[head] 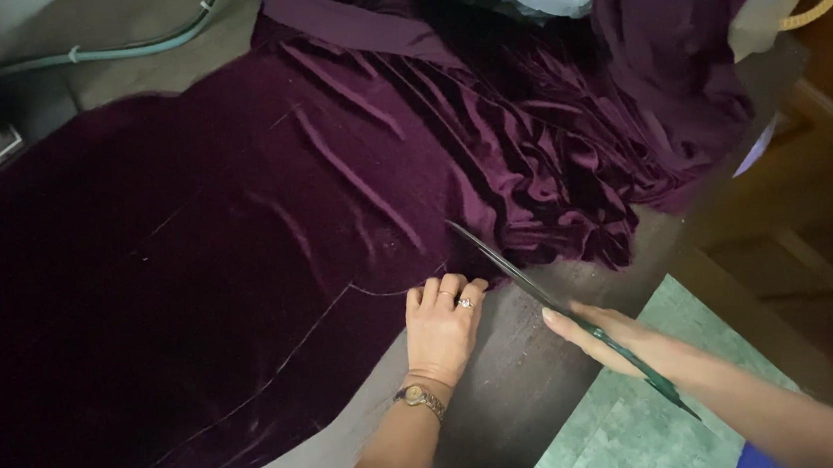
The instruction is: The person cuts a piece of purple velvet fabric using shears, following a marked outline. They then use a yellow ruler and a white marking tool to measure and mark the fabric. Finally, the person folds the fabric and picks it up.
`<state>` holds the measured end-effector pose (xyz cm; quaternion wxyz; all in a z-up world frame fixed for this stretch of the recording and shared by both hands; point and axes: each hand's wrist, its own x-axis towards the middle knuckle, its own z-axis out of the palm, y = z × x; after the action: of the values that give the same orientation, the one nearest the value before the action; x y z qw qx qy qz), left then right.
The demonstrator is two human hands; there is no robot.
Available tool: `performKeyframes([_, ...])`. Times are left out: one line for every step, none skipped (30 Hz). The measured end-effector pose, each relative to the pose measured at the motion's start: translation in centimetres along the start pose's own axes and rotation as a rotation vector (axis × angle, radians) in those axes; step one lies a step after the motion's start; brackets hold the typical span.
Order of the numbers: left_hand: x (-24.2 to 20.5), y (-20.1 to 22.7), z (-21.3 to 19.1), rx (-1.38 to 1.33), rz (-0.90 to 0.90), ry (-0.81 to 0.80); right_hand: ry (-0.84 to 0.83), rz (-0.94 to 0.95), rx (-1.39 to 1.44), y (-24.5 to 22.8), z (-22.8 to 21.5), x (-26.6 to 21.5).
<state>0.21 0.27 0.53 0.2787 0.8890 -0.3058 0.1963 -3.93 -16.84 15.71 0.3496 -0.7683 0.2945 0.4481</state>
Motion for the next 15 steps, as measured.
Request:
performKeyframes([-0.1, -0.1, 0.1, -0.006, 0.001, -0.016, 0.003, -0.029, 0.002, 0.2, 0.1, 0.5])
performKeyframes([-0.2, -0.1, 0.2, -0.013, 0.004, -0.032, 0.006, -0.057, 0.006, 0.5, 0.1, 1.0])
performKeyframes([-0.2, -0.1, 0.1, -0.012, 0.002, -0.031, 0.005, -0.058, 0.004, 1.2, 0.2, 1.7])
performKeyframes([-0.1, 0.0, 0.1, -0.01, 0.0, -0.011, 0.019, 0.0, -0.027, 1.8, 0.3, 2.4])
performKeyframes([-0.1, 0.0, 0.1, -0.008, -0.002, 0.009, 0.034, 0.057, -0.058, 2.5, 0.4, 3.0])
performKeyframes([-0.1, 0.0, 0.1, -0.007, -0.003, 0.009, 0.034, 0.057, -0.06, 2.6, 0.5, 3.1])
performKeyframes([-0.1, 0.0, 0.1, -0.008, -0.004, -0.013, 0.046, 0.036, -0.065, 2.7, 0.5, 3.1])
performKeyframes([-0.1, -0.1, 0.1, -0.008, -0.005, -0.034, 0.059, 0.013, -0.071, 2.8, 0.6, 3.1])
performKeyframes([-0.1, -0.1, 0.0, -0.007, -0.007, -0.031, 0.06, 0.011, -0.074, 2.7, 0.4, 2.8])
performKeyframes([0.0, 0.0, -0.1, -0.011, -0.004, -0.022, 0.036, -0.005, -0.004, 2.6, 0.3, 2.4])
performKeyframes([0.0, 0.0, -0.2, -0.015, -0.001, -0.013, 0.011, -0.021, 0.066, 2.5, 0.1, 2.0])
performKeyframes([0.0, 0.0, -0.2, -0.014, 0.001, -0.01, 0.014, -0.023, 0.065, 3.0, -0.1, 2.1])
performKeyframes([0.0, 0.0, -0.1, -0.016, -0.005, -0.02, -0.03, -0.052, 0.062, 3.5, -0.3, 2.2])
performKeyframes([0.0, 0.1, -0.1, -0.017, -0.01, -0.029, -0.075, -0.082, 0.06, 4.0, -0.6, 2.4])
performKeyframes([0.1, 0.1, -0.2, -0.015, -0.008, -0.026, -0.072, -0.086, 0.059, 3.0, -0.5, 2.2])
